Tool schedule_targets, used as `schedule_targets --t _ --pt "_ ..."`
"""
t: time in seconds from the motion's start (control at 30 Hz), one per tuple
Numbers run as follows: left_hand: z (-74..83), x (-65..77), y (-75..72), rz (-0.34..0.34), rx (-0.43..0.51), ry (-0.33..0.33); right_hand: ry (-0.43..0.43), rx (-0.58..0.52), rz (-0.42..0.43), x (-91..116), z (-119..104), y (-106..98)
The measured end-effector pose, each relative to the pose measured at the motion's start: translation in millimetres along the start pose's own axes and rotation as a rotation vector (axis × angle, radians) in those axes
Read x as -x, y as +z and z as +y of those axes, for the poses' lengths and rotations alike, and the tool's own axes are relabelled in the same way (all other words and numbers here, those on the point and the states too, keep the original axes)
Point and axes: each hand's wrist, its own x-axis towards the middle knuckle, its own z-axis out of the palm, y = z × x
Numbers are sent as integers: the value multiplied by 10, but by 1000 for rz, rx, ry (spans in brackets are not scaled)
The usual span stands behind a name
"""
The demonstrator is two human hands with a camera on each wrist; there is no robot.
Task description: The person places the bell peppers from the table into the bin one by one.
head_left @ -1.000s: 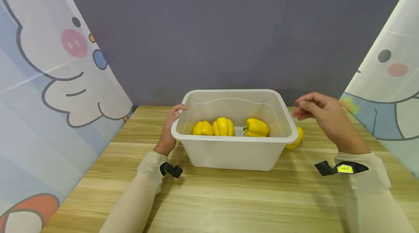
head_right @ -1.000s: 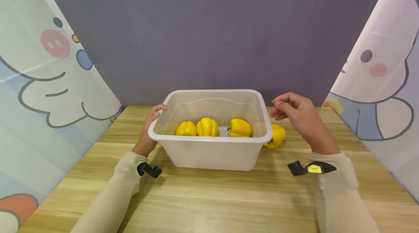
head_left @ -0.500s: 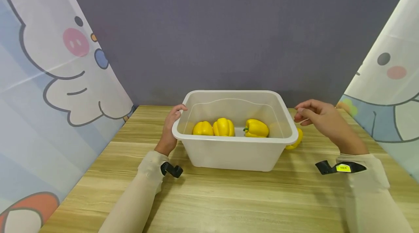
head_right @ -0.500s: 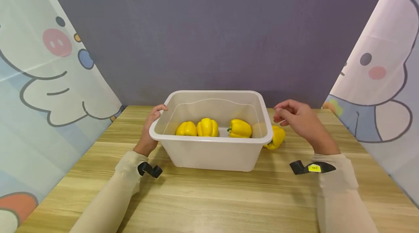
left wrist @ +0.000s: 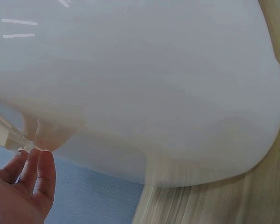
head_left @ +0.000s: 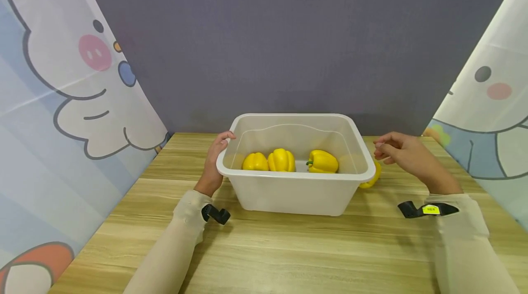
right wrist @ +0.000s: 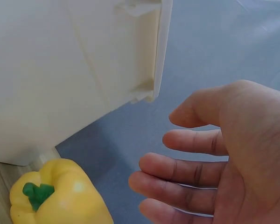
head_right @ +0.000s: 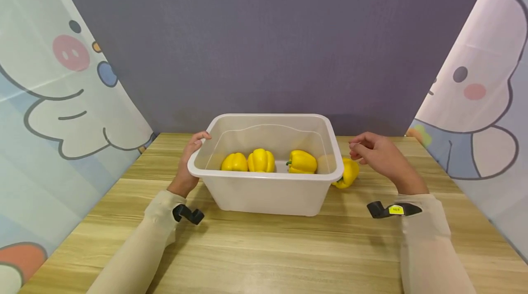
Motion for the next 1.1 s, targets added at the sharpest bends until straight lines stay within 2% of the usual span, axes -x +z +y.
schedule_targets --t 0.43,0.8,1.1 --pt "40 16 13 8 -23 -1 -4 -1 -33 -36 132 16" --pt "21 6 -5 2 -30 -1 -12 68 -34 -77 277 91" --pt "2 4 -14 1 -29 3 -8 107 -70 -73 277 112"
